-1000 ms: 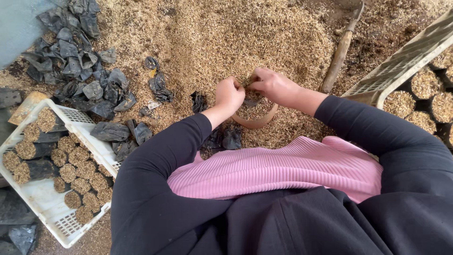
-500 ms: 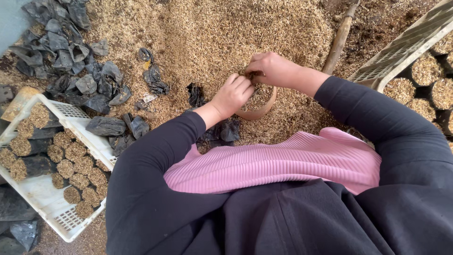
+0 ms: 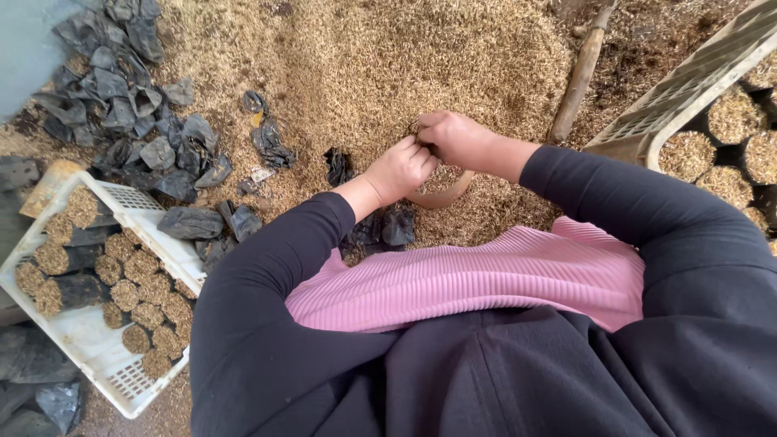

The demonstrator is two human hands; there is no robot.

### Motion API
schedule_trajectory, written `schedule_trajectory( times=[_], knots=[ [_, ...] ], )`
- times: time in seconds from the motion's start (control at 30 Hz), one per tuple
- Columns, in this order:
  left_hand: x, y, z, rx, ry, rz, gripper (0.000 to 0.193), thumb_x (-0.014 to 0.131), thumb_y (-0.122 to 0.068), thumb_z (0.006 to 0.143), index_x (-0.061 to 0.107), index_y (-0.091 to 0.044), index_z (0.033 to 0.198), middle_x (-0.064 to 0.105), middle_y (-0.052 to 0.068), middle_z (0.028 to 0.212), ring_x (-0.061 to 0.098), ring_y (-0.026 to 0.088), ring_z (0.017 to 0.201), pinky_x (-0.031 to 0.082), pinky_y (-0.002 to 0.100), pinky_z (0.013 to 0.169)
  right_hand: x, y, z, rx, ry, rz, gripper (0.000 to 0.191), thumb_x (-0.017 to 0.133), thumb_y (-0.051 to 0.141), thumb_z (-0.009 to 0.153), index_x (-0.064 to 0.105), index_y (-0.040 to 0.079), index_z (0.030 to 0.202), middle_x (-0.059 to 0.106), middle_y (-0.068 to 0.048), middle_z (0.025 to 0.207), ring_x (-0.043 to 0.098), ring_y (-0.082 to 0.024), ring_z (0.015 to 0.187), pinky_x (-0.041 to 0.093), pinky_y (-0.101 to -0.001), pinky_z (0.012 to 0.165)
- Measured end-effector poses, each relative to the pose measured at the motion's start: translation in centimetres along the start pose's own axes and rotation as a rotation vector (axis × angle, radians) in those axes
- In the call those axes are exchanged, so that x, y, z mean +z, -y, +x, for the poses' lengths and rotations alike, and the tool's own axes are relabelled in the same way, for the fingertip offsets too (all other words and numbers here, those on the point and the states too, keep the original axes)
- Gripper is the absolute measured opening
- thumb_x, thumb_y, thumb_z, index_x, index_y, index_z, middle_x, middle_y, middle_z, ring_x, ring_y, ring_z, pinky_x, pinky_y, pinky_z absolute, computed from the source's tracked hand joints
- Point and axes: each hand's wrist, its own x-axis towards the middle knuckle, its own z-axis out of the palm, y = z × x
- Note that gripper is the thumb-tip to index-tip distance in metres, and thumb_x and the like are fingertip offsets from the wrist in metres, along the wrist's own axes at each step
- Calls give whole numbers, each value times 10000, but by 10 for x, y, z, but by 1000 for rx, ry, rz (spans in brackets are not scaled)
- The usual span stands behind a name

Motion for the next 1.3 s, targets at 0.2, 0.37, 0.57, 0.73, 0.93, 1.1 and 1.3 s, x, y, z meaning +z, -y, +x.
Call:
schedule_trajectory(
  times=[0.2,0.37,0.57,0.73,0.93,1.1,1.3],
  knots=[
    [-18,10,-9,-54,-84,-72,220,664,-125,821,652,-7,1006,659,134,1039,620,298,1087,460,440,1090,-36,-24,-9,101,-92,206,166,770,82,900,780,51,1063,711,-107,1029,711,-222,867,629,-312,800],
    [-26,27,-18,-60,-74,-7,234,654,-77,837,677,-14,1062,648,110,1153,590,273,1199,428,452,1159,-20,-14,-4,36,-115,143,237,784,94,838,781,41,1069,703,-119,1036,698,-239,878,621,-330,804],
    [-21,25,-12,-16,-41,90,42,654,-92,814,680,-111,841,638,33,1005,609,213,1181,427,445,1037,-7,-8,-7,11,-27,-8,203,762,52,829,767,9,1028,661,-119,1032,661,-244,901,617,-343,807],
    [-15,31,-7,14,-44,47,31,662,-119,829,669,-97,849,642,35,981,607,209,1083,448,367,1025,-5,4,-14,-84,-94,-48,169,762,36,755,753,19,923,658,-89,1059,655,-235,979,614,-334,877],
    [-11,29,-7,-6,70,11,33,660,-114,865,664,-82,869,631,51,937,608,222,982,458,347,975,-19,14,-6,-81,12,39,109,754,96,811,743,17,884,713,-104,986,702,-258,907,618,-337,811],
    [-21,17,-7,-58,21,114,179,627,-109,866,661,-68,1037,643,66,1035,617,213,1091,455,348,1011,-44,-46,-9,358,47,544,220,627,149,989,731,79,1170,757,-94,1098,739,-187,916,612,-297,858],
    [-28,4,-4,-113,91,52,486,640,-137,877,626,-21,1349,627,77,1247,556,217,1154,432,371,977,19,-70,-55,760,339,253,457,632,-9,885,618,116,1324,630,-165,1227,694,-223,906,634,-313,771]
  ],
)
